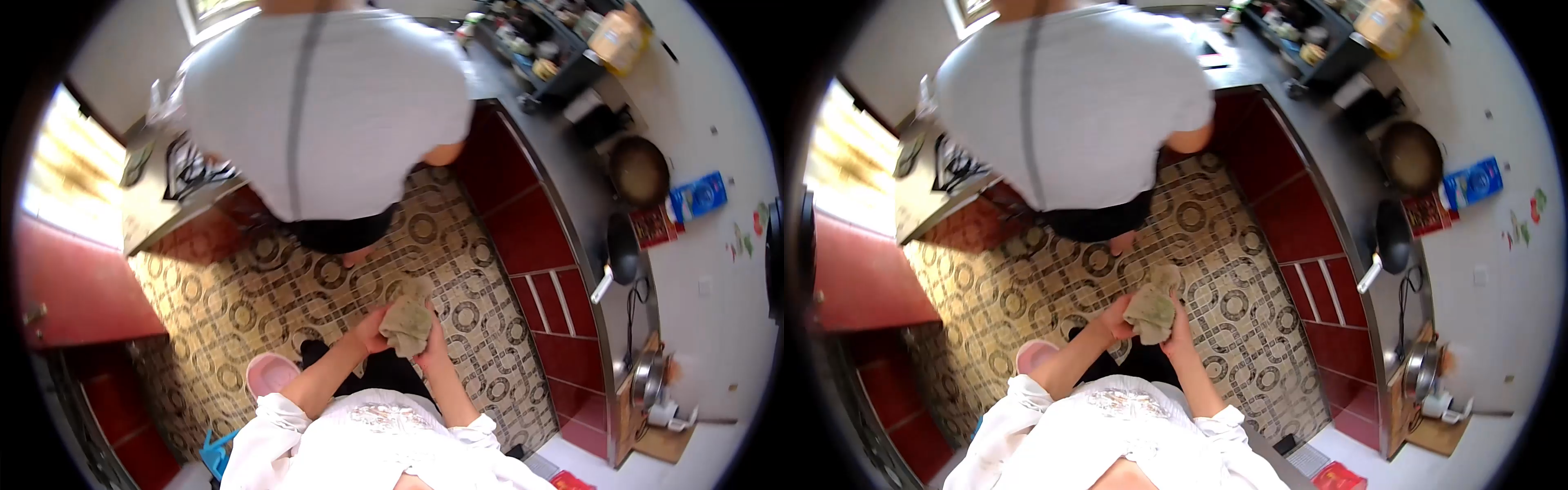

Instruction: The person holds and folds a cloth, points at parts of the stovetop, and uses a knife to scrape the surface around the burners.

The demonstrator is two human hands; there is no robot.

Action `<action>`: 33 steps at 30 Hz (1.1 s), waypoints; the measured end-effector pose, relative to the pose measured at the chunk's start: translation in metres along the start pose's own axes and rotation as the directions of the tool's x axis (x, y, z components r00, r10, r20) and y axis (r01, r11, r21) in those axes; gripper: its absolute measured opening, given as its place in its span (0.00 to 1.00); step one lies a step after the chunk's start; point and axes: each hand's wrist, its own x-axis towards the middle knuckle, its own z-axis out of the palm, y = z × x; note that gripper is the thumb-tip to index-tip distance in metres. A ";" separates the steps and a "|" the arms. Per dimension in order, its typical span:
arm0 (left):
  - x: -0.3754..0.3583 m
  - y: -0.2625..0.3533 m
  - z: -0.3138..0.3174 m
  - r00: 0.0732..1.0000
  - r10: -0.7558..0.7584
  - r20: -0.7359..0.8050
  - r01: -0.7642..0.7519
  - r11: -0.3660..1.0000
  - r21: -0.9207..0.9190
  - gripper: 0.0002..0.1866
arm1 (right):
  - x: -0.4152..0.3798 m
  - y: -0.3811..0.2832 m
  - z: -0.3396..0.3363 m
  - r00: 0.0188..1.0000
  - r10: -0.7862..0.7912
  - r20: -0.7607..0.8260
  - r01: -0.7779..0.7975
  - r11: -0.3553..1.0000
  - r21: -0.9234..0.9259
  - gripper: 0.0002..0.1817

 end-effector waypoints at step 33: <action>0.420 0.051 0.198 0.895 0.283 -0.344 -0.080 0.862 0.501 0.10 | 0.051 -0.428 -0.012 0.832 -0.545 -0.105 0.553 0.802 0.225 0.21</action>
